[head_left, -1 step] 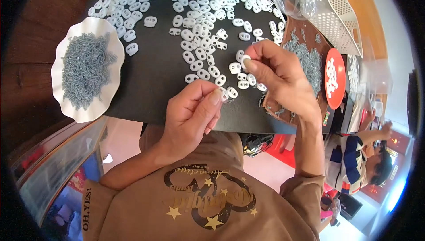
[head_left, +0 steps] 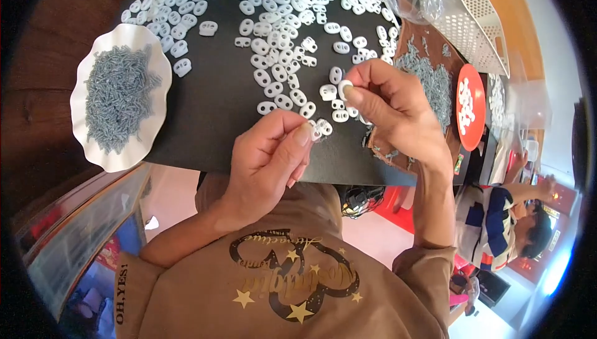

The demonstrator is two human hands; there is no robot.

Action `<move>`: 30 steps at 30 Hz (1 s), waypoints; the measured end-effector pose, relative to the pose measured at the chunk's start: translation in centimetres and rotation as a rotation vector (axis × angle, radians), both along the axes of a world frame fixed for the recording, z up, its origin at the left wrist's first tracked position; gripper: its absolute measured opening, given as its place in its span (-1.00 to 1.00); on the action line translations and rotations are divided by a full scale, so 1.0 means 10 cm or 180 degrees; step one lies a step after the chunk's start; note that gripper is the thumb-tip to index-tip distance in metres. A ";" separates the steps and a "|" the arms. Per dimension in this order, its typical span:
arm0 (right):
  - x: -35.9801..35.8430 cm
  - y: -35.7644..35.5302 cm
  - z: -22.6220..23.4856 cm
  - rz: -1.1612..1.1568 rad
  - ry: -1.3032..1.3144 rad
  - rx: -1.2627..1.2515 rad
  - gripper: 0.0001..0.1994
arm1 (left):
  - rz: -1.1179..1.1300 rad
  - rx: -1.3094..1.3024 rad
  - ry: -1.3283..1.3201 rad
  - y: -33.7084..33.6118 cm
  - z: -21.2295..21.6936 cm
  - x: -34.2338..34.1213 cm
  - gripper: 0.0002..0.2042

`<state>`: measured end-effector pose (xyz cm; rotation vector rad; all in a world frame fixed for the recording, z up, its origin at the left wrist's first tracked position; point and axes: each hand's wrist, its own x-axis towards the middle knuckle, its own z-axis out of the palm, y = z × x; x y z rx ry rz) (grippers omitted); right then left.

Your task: Manually assembling small white plastic components by inserting tiny blue plastic pieces into them at a workbench.

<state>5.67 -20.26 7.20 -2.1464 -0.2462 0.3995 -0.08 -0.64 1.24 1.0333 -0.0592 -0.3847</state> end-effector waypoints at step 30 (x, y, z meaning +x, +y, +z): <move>-0.25 -0.17 0.09 0.0315 0.0612 0.0620 -0.88 | -0.0595 0.0578 -0.0274 -0.11 0.10 0.02 -0.88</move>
